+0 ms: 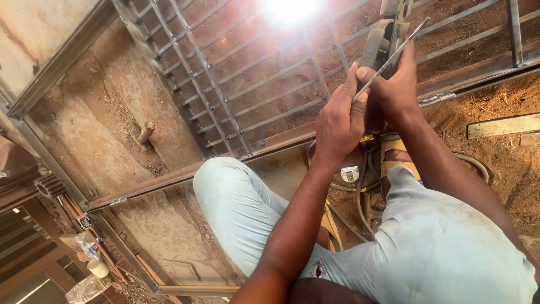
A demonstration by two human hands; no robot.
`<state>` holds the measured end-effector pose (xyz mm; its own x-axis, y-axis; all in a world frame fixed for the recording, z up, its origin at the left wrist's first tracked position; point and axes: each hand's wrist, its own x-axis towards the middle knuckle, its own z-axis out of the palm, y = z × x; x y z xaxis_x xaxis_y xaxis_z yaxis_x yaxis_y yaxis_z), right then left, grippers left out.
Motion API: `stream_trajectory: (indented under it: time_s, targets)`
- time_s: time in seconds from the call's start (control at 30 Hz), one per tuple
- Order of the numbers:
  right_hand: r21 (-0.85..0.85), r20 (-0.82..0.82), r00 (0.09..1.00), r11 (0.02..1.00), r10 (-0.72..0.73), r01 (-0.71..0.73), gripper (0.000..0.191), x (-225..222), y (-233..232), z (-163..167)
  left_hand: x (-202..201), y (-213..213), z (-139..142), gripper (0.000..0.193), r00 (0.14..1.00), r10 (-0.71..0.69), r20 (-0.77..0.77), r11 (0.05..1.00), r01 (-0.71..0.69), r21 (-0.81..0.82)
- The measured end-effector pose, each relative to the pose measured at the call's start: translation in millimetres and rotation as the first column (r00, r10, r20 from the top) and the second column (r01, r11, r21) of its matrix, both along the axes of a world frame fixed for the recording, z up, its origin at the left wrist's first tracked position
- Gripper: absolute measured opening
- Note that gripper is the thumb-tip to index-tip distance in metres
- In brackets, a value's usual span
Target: The person sits on the floor of a metal workshop and arc-welds the joints of a steel grille frame using an electrode holder, striking arcs that produce sparks and smoke. They reposition the welding rod, adjust the frame, and weld successive joints along the grille.
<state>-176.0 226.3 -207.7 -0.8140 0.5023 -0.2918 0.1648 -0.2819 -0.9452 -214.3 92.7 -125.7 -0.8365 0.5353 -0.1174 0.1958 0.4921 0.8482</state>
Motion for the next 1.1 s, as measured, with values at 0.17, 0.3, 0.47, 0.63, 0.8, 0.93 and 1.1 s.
stream_trajectory:
  time_s: [0.17,0.3,0.47,0.63,0.8,0.93,1.1]
  targets:
    - [-0.029,-0.069,0.998,1.0,-0.006,0.004,0.079,1.6,-1.1,-2.9,0.1,-0.2,0.6,0.051,0.998,0.004,0.064,1.0,-0.004,-0.008]
    - [-0.059,-0.038,0.999,0.998,-0.007,0.005,0.082,1.3,-0.4,-2.2,-0.3,0.2,-0.5,0.051,1.0,-0.014,-0.028,1.0,0.014,0.007]
    - [-0.02,0.029,0.999,1.0,0.015,-0.015,0.08,-1.4,0.3,-0.9,-1.0,0.1,-1.3,0.049,1.0,0.009,0.004,1.0,-0.009,0.007]
    - [0.039,0.017,1.0,0.999,0.02,-0.021,0.08,-3.1,0.3,4.2,-2.8,0.8,0.3,0.05,1.0,0.015,0.021,1.0,-0.015,-0.01]
    - [0.016,0.026,0.999,1.0,0.018,-0.019,0.081,-3.9,0.4,6.5,-3.4,1.2,0.1,0.05,0.999,0.021,0.034,1.0,-0.021,-0.012]
    - [0.005,-0.008,1.0,1.0,0.022,-0.022,0.081,-1.9,0.1,5.0,-3.1,0.5,-1.5,0.049,1.0,0.019,0.018,1.0,-0.019,0.004]
    - [0.056,0.051,0.998,0.998,0.028,-0.03,0.08,-2.4,1.7,3.5,-2.8,0.9,-3.2,0.049,1.0,0.013,-0.014,1.0,-0.013,0.005]
